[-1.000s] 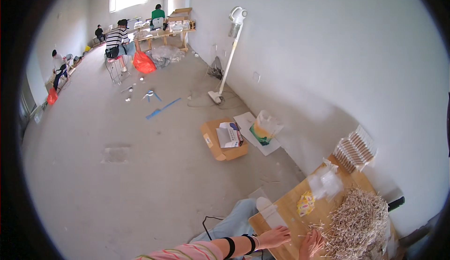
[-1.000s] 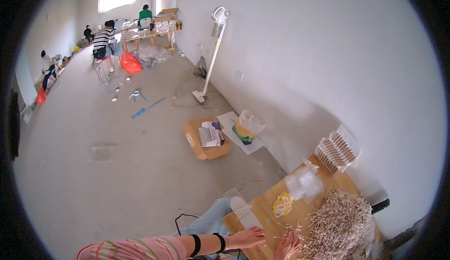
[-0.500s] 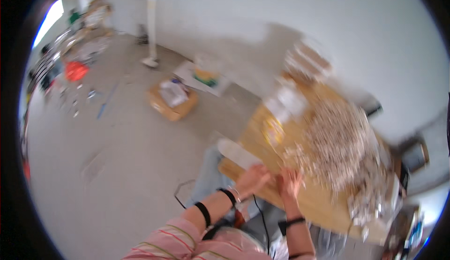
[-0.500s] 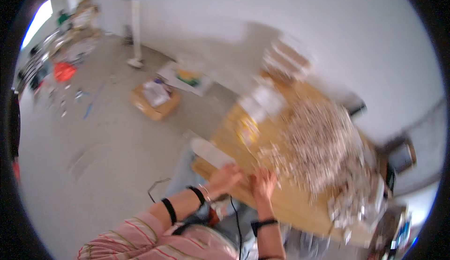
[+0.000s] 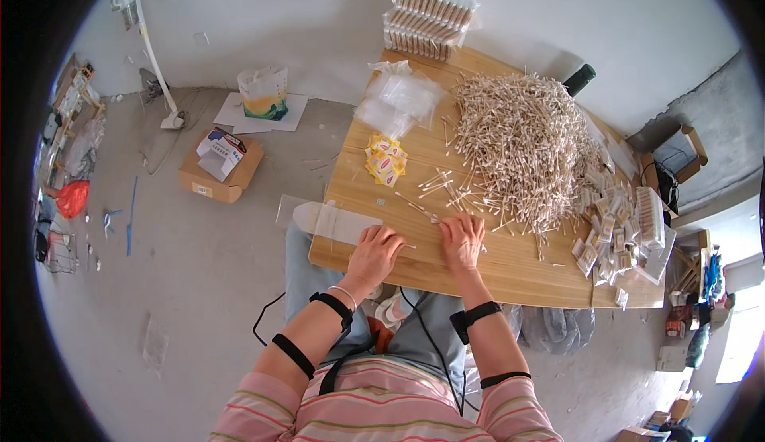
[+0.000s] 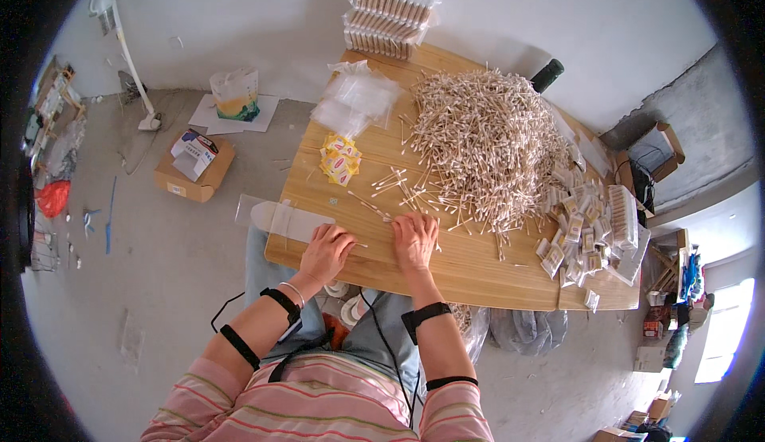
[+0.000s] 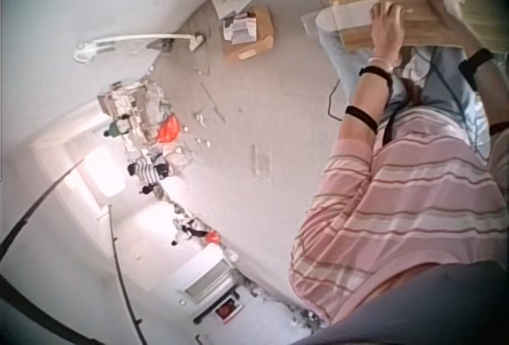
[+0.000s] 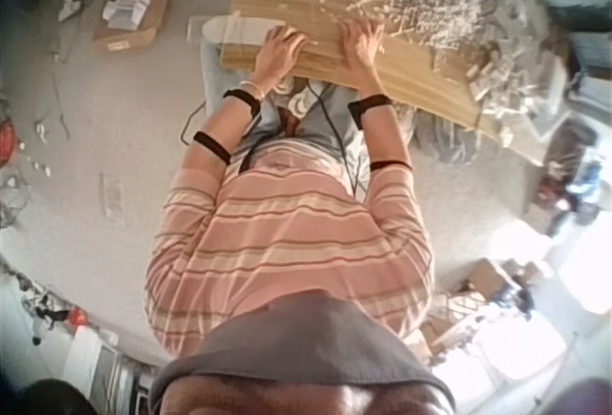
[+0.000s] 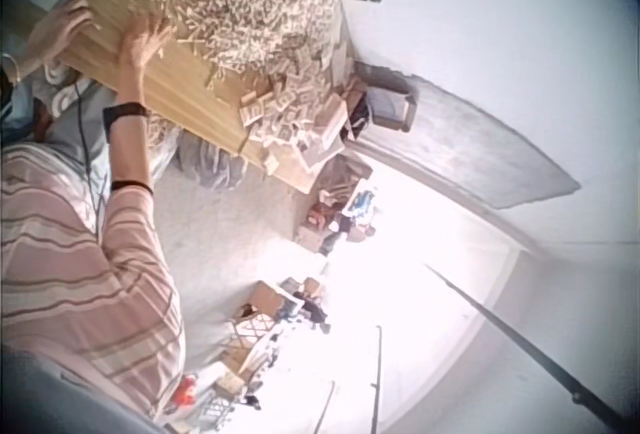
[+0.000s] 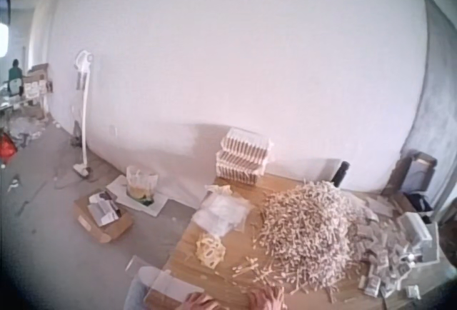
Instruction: Placing cotton swabs into small plastic bags and arranging them.
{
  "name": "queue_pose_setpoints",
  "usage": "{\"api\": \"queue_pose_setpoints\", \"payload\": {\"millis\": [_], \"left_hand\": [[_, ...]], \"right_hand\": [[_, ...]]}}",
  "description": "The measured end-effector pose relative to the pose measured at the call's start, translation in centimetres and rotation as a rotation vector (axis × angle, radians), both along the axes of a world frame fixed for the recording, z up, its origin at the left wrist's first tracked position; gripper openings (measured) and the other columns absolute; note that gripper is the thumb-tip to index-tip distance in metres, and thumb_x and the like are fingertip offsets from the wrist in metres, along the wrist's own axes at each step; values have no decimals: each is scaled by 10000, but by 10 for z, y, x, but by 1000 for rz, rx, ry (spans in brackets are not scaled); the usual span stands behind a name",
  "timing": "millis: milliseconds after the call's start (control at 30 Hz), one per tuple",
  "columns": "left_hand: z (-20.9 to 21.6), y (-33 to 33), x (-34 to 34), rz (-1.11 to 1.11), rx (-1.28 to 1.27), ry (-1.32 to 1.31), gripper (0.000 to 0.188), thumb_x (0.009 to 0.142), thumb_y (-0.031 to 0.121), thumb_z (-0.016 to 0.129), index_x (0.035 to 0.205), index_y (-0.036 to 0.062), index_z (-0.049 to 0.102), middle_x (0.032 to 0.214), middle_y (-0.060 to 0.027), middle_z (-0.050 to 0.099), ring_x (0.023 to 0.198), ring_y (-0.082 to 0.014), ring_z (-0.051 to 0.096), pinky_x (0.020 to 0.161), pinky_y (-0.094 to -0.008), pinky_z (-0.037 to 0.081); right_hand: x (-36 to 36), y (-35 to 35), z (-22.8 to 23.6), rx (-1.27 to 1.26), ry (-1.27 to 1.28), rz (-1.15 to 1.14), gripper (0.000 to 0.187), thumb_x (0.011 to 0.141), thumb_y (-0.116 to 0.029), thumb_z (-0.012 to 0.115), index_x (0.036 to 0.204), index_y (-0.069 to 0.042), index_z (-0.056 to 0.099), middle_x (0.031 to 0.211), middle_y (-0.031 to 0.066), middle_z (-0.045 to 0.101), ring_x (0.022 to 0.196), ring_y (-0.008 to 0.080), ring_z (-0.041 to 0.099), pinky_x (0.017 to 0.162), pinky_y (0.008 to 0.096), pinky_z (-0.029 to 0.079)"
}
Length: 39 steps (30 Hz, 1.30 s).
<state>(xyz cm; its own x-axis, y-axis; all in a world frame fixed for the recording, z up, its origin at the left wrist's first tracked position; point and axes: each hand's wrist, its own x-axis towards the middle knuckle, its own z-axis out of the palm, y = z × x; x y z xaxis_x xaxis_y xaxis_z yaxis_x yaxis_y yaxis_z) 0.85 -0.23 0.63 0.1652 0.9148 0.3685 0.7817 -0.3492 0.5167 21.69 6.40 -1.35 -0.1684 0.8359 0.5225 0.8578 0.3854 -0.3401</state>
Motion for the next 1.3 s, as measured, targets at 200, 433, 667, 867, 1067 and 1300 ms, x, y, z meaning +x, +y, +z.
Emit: {"api": "queue_pose_setpoints", "payload": {"millis": [200, 433, 667, 867, 1067, 1300], "left_hand": [[9, 0, 4, 157, 95, 27, 429, 849, 162, 650, 1247, 56, 530, 1249, -147, 525, 1191, -331, 475, 1019, -444, 379], [5, 4, -2, 98, -21, -19, 476, 861, 152, 631, 1286, -4, 482, 1315, -170, 494, 1268, -353, 425, 1077, -458, 347], [5, 6, 2, 40, -32, -17, 328, 870, 139, 616, 1186, 57, 589, 1267, -129, 528, 1216, -337, 466, 1051, -438, 387], [4, 6, -2, 6, 37, -40, 213, 859, 121, 624, 1066, 75, 649, 1143, -94, 605, 1152, -293, 523, 1058, -434, 390], [-2, 8, -2, 21, 60, -104, 141, 848, 83, 623, 984, 49, 635, 1100, -96, 621, 1104, -295, 554, 1051, -434, 403], [6, 6, 0, 73, 67, -73, 122, 827, 48, 645, 948, 53, 628, 1046, -92, 622, 1048, -321, 562, 995, -420, 451]], "right_hand": [[-35, -13, 4, -12, 61, 228, 188, 731, -147, 740, 915, -137, 702, 985, 31, 629, 1006, 297, 530, 923, 457, 388], [-28, -36, 18, -140, 222, 33, 513, 731, 58, 533, 1234, -37, 526, 1230, 172, 513, 1130, 396, 448, 995, 498, 354], [-28, -33, 12, -186, 221, 71, 413, 754, 61, 562, 1158, -20, 585, 1185, 153, 544, 1089, 378, 480, 962, 475, 391], [-21, -33, 19, -213, 178, 142, 249, 763, -2, 653, 1007, -47, 679, 1078, 76, 600, 1028, 325, 518, 910, 434, 426], [10, -29, 10, -146, 148, 56, 187, 748, -32, 688, 924, -93, 701, 939, 50, 618, 938, 300, 543, 858, 413, 447], [15, -27, 4, -166, 164, -15, 147, 745, -45, 701, 884, -93, 702, 919, 69, 594, 916, 305, 536, 823, 413, 458]]}}
